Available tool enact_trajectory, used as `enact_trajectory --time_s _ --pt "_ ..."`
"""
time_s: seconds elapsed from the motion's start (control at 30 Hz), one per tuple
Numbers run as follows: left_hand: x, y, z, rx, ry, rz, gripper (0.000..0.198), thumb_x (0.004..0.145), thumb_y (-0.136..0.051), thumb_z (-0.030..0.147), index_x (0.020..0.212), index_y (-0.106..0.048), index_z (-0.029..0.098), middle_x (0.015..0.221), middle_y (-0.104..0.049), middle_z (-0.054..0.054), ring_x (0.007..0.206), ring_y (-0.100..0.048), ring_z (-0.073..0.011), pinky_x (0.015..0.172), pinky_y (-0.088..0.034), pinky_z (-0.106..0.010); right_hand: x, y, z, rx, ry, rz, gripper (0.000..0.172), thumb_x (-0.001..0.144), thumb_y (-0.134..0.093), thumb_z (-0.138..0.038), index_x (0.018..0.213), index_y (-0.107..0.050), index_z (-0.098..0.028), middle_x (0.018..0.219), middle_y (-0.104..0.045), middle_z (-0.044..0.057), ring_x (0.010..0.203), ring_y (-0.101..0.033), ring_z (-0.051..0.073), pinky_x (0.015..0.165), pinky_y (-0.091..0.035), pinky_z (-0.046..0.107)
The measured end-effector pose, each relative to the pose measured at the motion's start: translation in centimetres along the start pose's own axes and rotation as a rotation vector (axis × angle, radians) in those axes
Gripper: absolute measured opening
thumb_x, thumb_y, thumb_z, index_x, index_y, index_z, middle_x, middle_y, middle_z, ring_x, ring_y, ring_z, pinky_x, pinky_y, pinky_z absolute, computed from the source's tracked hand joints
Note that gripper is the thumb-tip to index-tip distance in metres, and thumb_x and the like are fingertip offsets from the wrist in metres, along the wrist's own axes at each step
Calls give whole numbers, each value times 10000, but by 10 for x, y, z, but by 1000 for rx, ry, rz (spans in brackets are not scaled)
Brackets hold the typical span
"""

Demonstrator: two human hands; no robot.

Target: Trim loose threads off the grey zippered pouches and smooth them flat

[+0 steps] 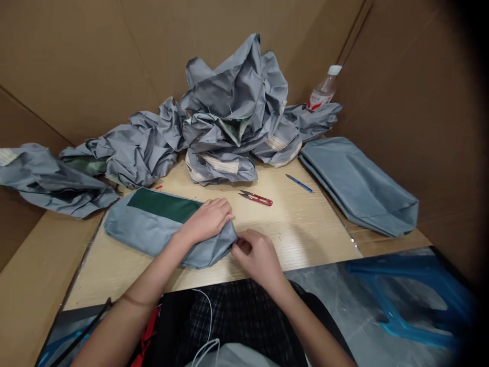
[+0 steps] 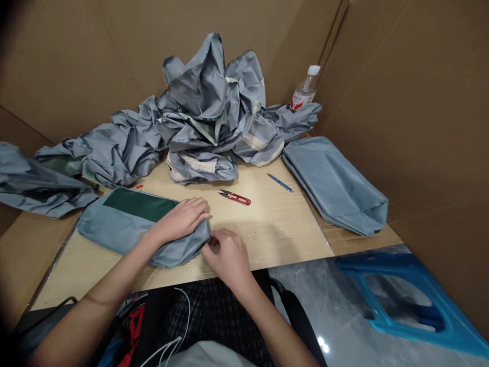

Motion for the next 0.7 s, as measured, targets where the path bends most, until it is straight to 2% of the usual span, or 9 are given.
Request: enact_trajectory --time_s 0.03,0.1,0.2,0.27,0.4,0.5,0.6,0.7 --pt "0 -1 0 0 6 9 332 1023 -291 354 917 -531 151 973 -570 -78 946 -537 -220 856 -399 -372 2 1 1 34 -40 -21 57 773 -656 -189 722 -648 -166 657 -631 0 605 -571 132 575 -382 235" --pt "-1 -2 0 2 13 26 326 1025 -282 352 912 -519 159 963 -564 -70 931 -535 -216 846 -394 -372 5 0 4 143 -167 -57 167 782 -684 -304 702 -643 -163 607 -624 5 553 -554 131 536 -369 236" --pt "-1 -2 1 8 14 50 309 1024 -285 341 910 -514 167 957 -561 -67 924 -529 -217 831 -385 -372 9 -4 10 309 -350 -67 201 762 -687 -319 667 -610 -159 572 -606 21 537 -548 142 519 -373 244" --pt "-1 -1 2 10 14 67 293 1022 -293 328 913 -512 167 949 -559 -65 922 -521 -220 825 -379 -373 10 -7 12 365 -396 -50 143 736 -681 -278 715 -606 -159 600 -613 25 560 -578 153 526 -405 247" --pt "-3 0 3 8 13 100 260 1017 -315 304 905 -503 164 929 -557 -61 915 -507 -223 824 -375 -377 7 -17 17 524 -450 -95 188 768 -632 -328 815 -541 -171 600 -603 4 553 -635 170 523 -484 255" --pt "-4 -2 3 1 8 119 252 1016 -323 297 895 -502 167 920 -556 -59 907 -505 -221 834 -374 -378 6 -20 18 650 -477 -170 206 801 -586 -364 822 -476 -191 549 -574 -27 461 -586 151 468 -454 246" --pt "-4 -6 1 -16 12 144 247 1012 -339 311 904 -509 169 916 -560 -57 911 -506 -222 837 -379 -377 10 -13 17 515 -428 -171 191 784 -606 -319 739 -472 -192 472 -491 -58 396 -433 103 434 -317 218" --pt "-3 -9 -3 -37 33 180 243 1002 -375 347 942 -524 166 957 -574 -67 940 -511 -233 831 -391 -385 14 -3 16 353 -373 -114 198 749 -658 -264 651 -510 -176 460 -425 -58 450 -369 91 476 -240 222"
Point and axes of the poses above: each hand's wrist, its own x-axis towards the middle knuckle, its own y-axis out of the back of the hand, z = x × y, the point moved 5 cm from there along x, towards the middle knuckle
